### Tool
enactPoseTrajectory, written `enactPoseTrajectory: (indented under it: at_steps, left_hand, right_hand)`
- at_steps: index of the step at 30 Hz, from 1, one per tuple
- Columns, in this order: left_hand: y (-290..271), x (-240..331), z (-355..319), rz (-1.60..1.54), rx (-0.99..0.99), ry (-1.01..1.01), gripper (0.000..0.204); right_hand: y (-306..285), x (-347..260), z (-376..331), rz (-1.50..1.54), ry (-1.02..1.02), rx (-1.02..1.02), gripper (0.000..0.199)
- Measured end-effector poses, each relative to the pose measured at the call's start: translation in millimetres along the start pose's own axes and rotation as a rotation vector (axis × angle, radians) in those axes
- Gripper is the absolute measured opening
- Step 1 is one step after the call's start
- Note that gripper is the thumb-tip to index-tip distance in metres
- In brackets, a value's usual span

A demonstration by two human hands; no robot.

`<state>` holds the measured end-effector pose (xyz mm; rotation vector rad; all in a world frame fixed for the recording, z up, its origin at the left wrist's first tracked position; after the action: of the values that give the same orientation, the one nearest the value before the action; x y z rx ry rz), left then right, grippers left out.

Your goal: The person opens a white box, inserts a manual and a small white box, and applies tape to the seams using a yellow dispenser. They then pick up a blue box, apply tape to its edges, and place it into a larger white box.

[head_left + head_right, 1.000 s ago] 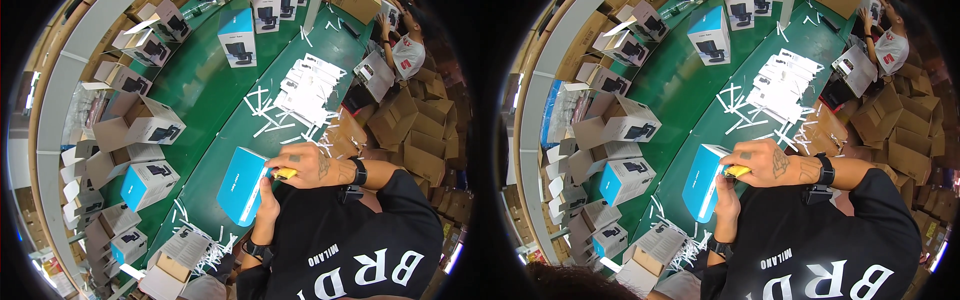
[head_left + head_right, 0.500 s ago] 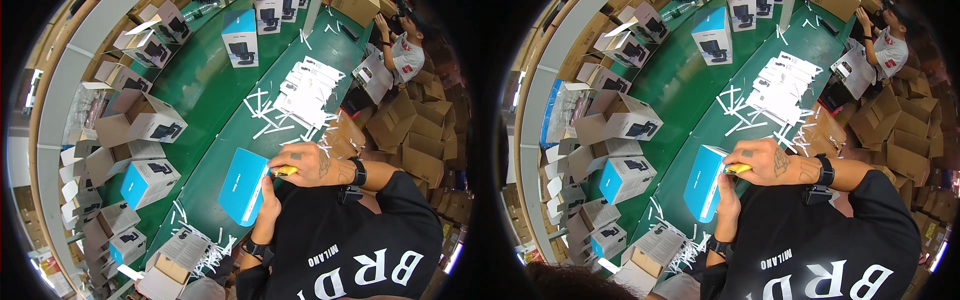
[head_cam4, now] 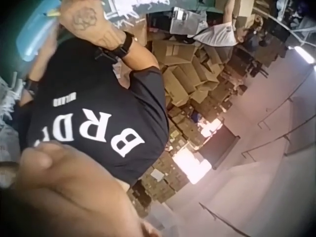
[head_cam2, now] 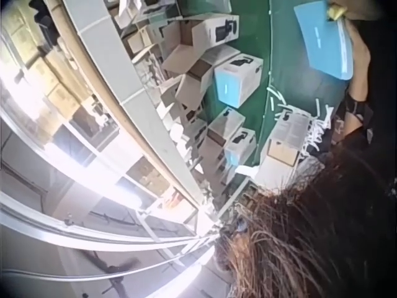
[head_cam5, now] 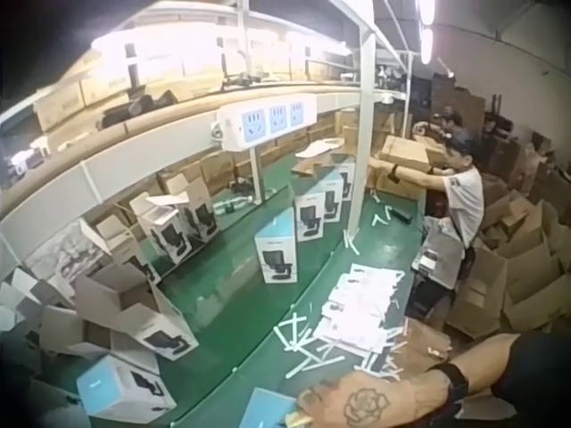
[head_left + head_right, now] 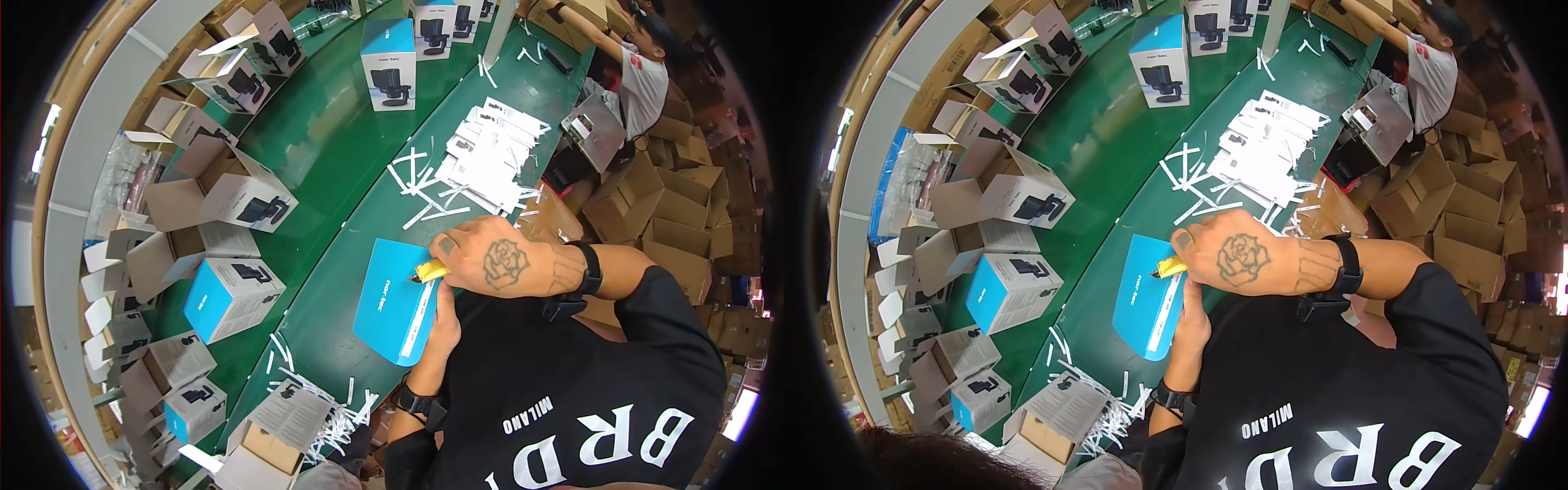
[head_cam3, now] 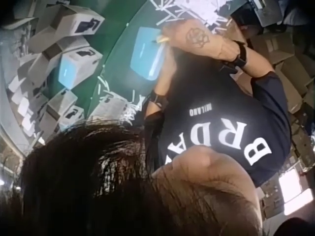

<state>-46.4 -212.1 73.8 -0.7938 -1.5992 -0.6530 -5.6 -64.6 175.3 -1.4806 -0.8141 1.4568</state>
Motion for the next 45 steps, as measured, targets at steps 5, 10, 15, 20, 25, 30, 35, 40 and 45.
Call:
enactPoseTrajectory:
  at_steps: [5,10,15,20,25,30,35,40,45]
  left_hand:
    - [7.5,-10.2,3.7,-0.022,-0.005,-0.028,0.036]
    - [14.5,5.6,14.2,-0.077,0.000,0.048,0.034]
    - [20.6,18.3,17.3,-0.301,-0.035,-0.010,0.038]
    - [16.5,17.1,9.9,-0.269,-0.074,-0.128,0.043]
    - [5.8,5.0,-8.3,-0.273,-0.104,-0.241,0.039]
    - [-4.1,14.6,-30.4,-0.468,-0.054,-0.181,0.042]
    - [-13.2,0.0,-67.4,-0.432,0.255,-0.171,0.056]
    - [-48.7,-8.0,-109.7,-0.323,0.319,-0.283,0.069]
    - [-83.7,17.9,-124.4,-0.092,0.697,0.064,0.079]
  right_hand:
    - [-32.5,8.8,-5.4,0.278,0.055,-0.102,0.022]
    - [-51.6,30.6,-23.4,0.576,0.119,-0.076,0.010]
    - [42.7,165.5,-45.2,0.792,0.683,0.122,0.018]
    - [85.4,160.0,-26.1,0.432,0.265,0.169,0.071]
    - [21.7,50.5,0.3,0.773,-0.288,-0.028,0.081]
    - [33.5,33.3,-1.0,0.674,-0.604,-0.107,0.067]
    - [30.9,16.2,-11.4,0.511,-0.632,-0.060,0.057]
    - [43.0,18.3,-17.5,0.558,-0.570,-0.004,0.054]
    - [50.0,12.2,-26.9,0.545,-0.568,0.083,0.050]
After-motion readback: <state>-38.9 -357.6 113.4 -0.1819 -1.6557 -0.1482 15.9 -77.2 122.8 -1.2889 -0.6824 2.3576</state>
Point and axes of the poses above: each hand's wrist, its own z-axis towards the middle knuckle, its own y-axis out of the palm, x = y × z, the point moved 5 cm from there along z, towards the middle knuckle, and after that the axes turned 2 degrees about -y, right-handed, at the moved point
